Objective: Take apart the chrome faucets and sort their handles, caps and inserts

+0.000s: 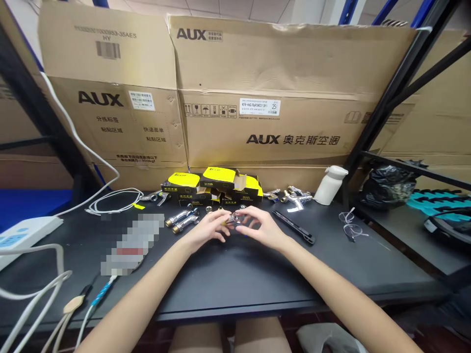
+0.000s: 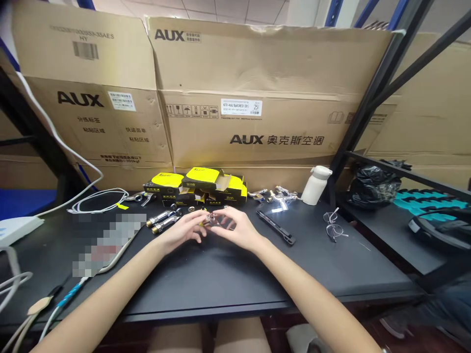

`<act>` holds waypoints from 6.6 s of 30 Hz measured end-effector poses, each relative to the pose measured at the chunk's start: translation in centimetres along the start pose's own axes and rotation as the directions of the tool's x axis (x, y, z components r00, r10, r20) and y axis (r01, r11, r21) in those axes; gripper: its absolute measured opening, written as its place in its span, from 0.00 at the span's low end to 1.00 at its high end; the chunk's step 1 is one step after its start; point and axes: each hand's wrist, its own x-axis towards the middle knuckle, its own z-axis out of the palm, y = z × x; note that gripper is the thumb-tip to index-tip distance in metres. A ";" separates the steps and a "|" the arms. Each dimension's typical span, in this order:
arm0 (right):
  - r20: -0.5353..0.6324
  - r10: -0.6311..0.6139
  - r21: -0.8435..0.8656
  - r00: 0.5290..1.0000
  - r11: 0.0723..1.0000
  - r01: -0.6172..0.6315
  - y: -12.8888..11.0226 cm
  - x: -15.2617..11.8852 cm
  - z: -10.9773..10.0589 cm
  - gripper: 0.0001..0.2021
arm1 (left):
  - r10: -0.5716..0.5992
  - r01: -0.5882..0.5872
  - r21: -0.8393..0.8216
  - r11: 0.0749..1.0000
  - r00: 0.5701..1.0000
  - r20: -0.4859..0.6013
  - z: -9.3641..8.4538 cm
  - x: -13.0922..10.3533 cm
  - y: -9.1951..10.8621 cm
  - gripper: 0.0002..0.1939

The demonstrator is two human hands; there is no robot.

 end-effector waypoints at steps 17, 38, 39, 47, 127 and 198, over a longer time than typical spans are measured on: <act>-0.394 0.434 0.600 0.810 0.789 -0.131 3.3 1.9 -4.5 0.22 | 0.132 -0.244 -0.285 0.927 0.924 -0.359 -3.7 0.5 1.2 0.13; -0.350 0.208 -0.170 0.913 0.945 -0.280 6.2 1.4 -4.2 0.11 | 0.592 -0.165 0.952 0.257 0.805 -0.021 -2.2 2.1 -2.3 0.06; -0.335 0.188 -0.222 0.923 0.936 -0.272 6.3 1.4 -4.1 0.09 | 0.591 -0.158 0.955 0.253 0.806 -0.023 -2.2 2.2 -2.4 0.06; -0.209 0.146 -0.465 0.967 0.855 -0.230 6.9 2.0 -2.8 0.05 | 0.607 -0.126 0.968 0.215 0.794 -0.031 -2.1 2.6 -2.4 0.06; 0.218 0.223 0.261 0.950 0.925 -0.277 -1.1 -3.2 -2.1 0.27 | -0.009 0.011 -0.373 0.928 1.000 0.007 1.6 1.9 0.2 0.09; 0.093 0.271 -0.430 0.958 0.879 -0.207 2.8 -1.7 -7.3 0.17 | 0.019 -0.045 -0.214 0.976 0.992 -0.122 0.5 2.5 0.0 0.12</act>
